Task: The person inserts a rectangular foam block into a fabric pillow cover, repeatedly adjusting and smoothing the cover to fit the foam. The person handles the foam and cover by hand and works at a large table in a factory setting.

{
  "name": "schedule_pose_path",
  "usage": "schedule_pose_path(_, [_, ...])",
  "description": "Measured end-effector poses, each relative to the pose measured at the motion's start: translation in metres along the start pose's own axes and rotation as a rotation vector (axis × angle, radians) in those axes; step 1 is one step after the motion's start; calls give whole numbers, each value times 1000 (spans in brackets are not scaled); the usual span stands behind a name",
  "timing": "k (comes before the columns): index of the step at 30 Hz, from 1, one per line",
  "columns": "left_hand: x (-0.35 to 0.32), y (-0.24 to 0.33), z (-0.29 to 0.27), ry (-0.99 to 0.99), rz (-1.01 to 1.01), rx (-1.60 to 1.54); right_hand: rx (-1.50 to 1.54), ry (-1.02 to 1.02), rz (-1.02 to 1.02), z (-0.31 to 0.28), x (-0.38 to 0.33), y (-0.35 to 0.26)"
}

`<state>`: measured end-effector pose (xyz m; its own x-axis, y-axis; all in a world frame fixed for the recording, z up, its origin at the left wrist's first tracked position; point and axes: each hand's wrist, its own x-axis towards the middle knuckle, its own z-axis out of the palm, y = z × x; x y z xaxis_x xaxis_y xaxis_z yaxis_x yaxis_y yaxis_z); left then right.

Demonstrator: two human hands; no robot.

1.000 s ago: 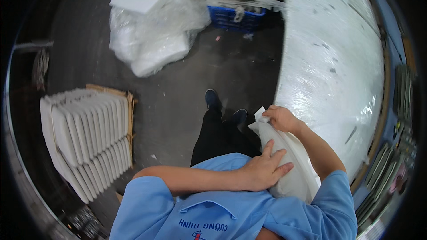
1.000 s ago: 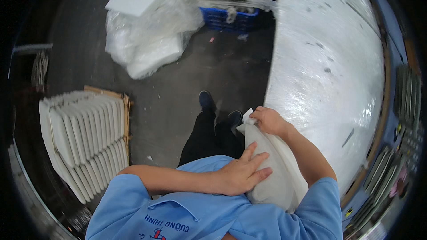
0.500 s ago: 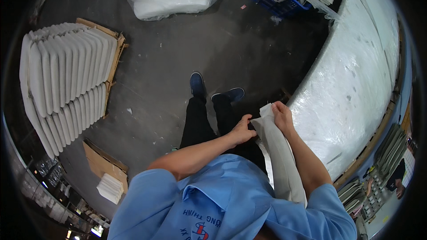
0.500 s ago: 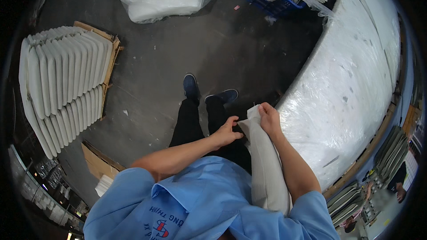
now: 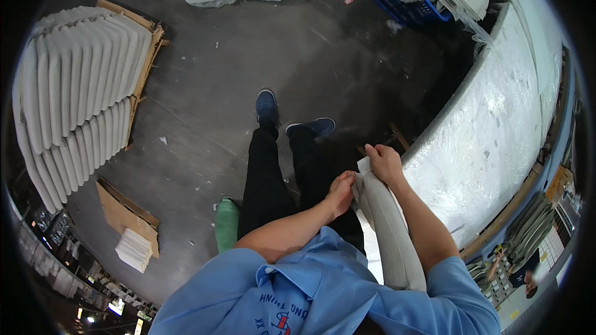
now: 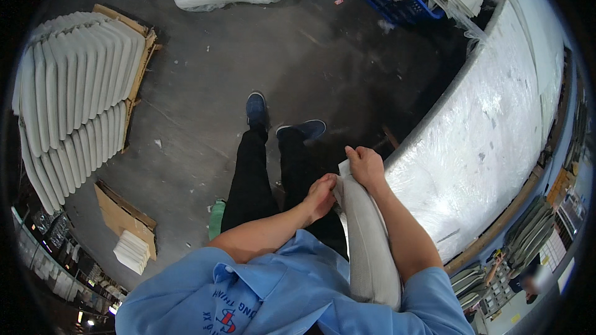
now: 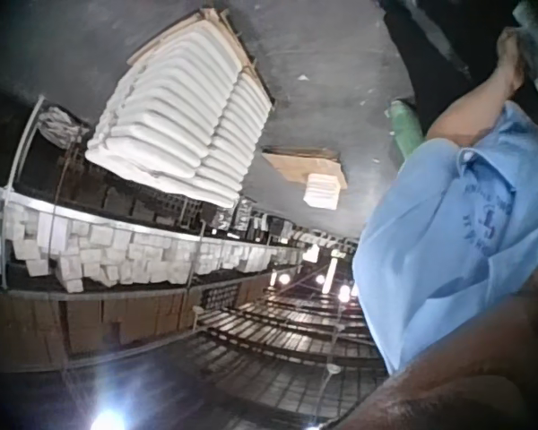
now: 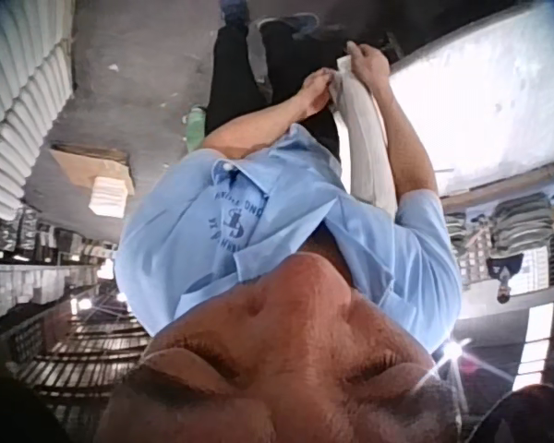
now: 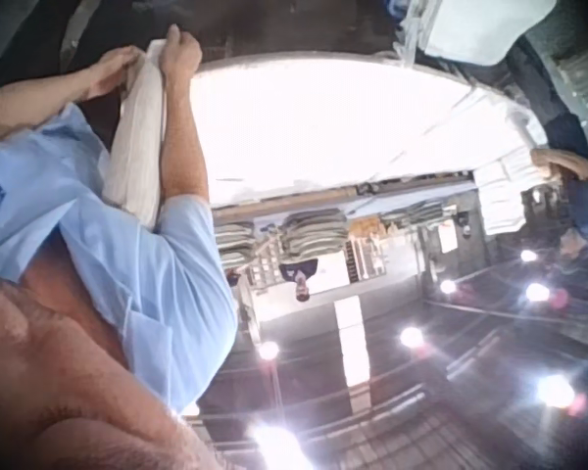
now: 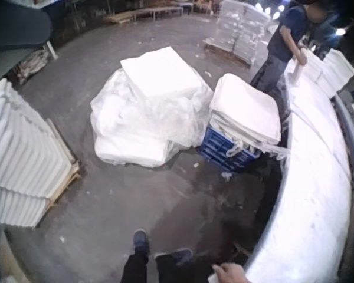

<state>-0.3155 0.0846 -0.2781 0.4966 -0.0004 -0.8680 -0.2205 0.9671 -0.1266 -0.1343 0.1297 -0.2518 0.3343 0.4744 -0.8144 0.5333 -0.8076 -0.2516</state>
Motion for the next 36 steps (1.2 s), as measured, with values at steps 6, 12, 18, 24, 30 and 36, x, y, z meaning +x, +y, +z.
schedule_pose_path(6, [37, 8, 59, 586, 148, 79, 88, 93, 21, 1, 3, 1])
schedule_pose_path(12, [69, 20, 74, 705, 337, 416, 278, 404, -54, 13, 5, 47])
schedule_pose_path(18, [69, 24, 66, 589, 213, 473, -7, 396, -236, 3, 8, 35])
schedule_pose_path(24, [10, 15, 33, 523, 70, -14, -113, -42, -217, 26, -5, -20])
schedule_pose_path(30, [54, 14, 18, 717, 153, -114, 38, 17, -177, 46, 24, -5])
schedule_pose_path(36, [92, 28, 34, 768, 252, 490, 32, 184, -131, 44, 42, 24])
